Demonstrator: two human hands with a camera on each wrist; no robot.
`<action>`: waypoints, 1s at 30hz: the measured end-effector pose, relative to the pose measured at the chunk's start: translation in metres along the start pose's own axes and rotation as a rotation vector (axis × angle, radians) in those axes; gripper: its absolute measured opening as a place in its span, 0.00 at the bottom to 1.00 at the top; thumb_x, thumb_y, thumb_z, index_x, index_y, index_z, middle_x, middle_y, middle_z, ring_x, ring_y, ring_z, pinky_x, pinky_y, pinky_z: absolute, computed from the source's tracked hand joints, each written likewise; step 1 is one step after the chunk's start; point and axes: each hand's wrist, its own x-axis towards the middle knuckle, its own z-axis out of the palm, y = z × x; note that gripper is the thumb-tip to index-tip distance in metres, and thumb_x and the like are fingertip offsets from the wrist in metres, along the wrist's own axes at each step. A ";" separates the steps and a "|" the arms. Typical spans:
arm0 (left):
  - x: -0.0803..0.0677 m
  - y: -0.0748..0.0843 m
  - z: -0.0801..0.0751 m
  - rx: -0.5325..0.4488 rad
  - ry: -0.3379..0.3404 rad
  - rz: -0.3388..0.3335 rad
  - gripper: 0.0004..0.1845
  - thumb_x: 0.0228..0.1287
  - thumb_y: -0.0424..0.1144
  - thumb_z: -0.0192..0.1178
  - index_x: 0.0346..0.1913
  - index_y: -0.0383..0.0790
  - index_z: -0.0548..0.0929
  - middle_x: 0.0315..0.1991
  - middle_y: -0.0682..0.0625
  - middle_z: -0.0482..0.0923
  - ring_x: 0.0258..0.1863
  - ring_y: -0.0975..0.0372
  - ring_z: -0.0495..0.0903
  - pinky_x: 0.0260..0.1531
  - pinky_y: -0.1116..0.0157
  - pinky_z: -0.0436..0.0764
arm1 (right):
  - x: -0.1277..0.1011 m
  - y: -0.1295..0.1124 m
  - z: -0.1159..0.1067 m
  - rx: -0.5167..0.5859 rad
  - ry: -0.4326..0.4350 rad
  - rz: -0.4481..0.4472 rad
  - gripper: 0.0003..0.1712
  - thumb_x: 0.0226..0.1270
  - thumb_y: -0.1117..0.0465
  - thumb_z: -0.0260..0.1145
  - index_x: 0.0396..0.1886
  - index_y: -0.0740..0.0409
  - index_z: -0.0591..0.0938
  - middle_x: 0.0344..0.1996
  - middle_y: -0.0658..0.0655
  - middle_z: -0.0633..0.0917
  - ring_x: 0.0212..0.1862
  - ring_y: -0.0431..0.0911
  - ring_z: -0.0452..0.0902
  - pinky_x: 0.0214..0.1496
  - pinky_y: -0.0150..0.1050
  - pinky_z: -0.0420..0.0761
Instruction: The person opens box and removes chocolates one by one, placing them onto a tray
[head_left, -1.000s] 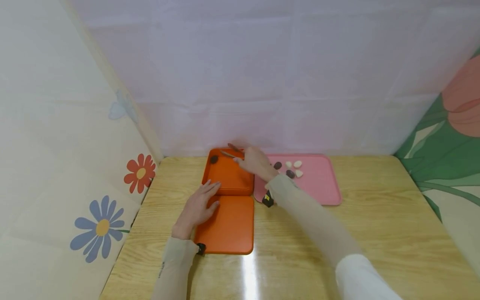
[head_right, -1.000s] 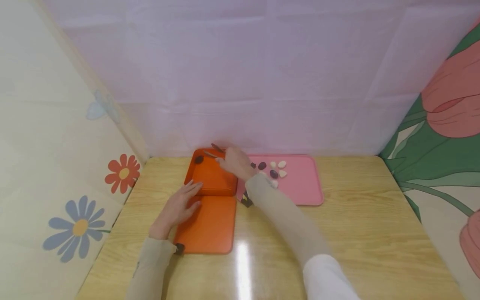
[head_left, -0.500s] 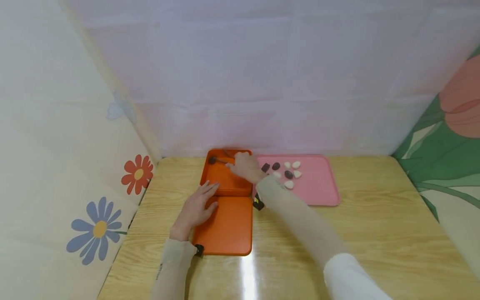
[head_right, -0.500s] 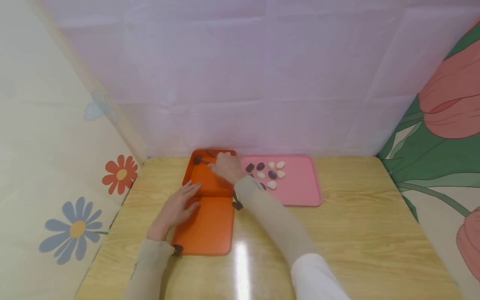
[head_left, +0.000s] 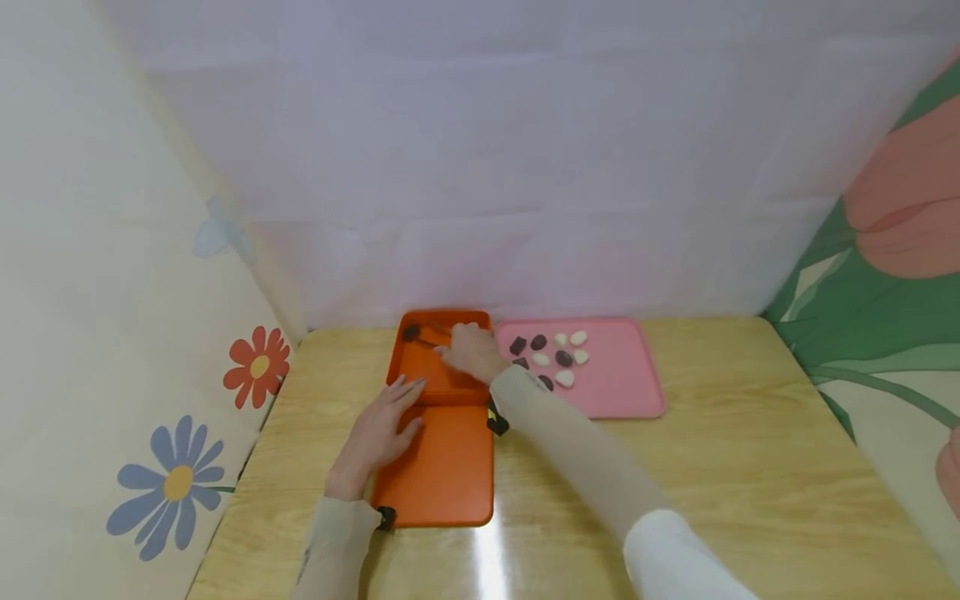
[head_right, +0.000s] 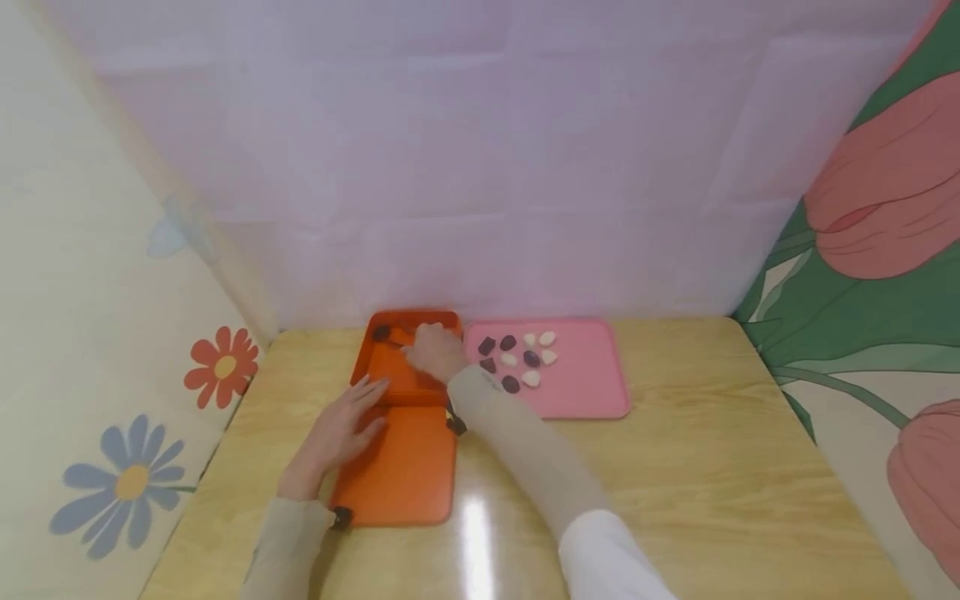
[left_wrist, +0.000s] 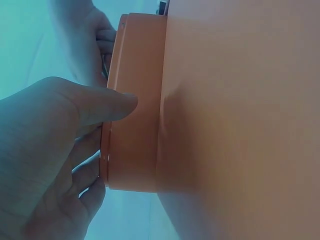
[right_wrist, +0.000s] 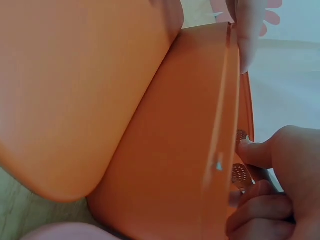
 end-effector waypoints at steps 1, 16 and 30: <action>-0.002 0.000 0.000 -0.001 -0.001 -0.005 0.34 0.70 0.33 0.71 0.77 0.35 0.74 0.76 0.38 0.73 0.80 0.40 0.65 0.78 0.39 0.65 | 0.000 -0.001 0.001 0.021 -0.015 -0.002 0.26 0.80 0.37 0.63 0.49 0.56 0.88 0.34 0.54 0.90 0.28 0.45 0.84 0.52 0.48 0.89; -0.003 0.002 0.000 0.002 0.003 -0.004 0.33 0.71 0.34 0.71 0.77 0.34 0.75 0.76 0.37 0.73 0.80 0.41 0.65 0.78 0.40 0.65 | 0.005 0.000 0.006 0.111 -0.063 0.009 0.26 0.79 0.40 0.65 0.28 0.55 0.82 0.14 0.48 0.68 0.15 0.41 0.67 0.16 0.33 0.69; -0.002 0.002 -0.001 0.007 -0.003 -0.011 0.34 0.71 0.35 0.71 0.77 0.36 0.74 0.76 0.38 0.74 0.81 0.42 0.65 0.79 0.41 0.64 | 0.012 -0.003 0.012 0.102 -0.075 0.017 0.29 0.79 0.39 0.64 0.23 0.54 0.79 0.12 0.47 0.66 0.14 0.41 0.67 0.16 0.34 0.68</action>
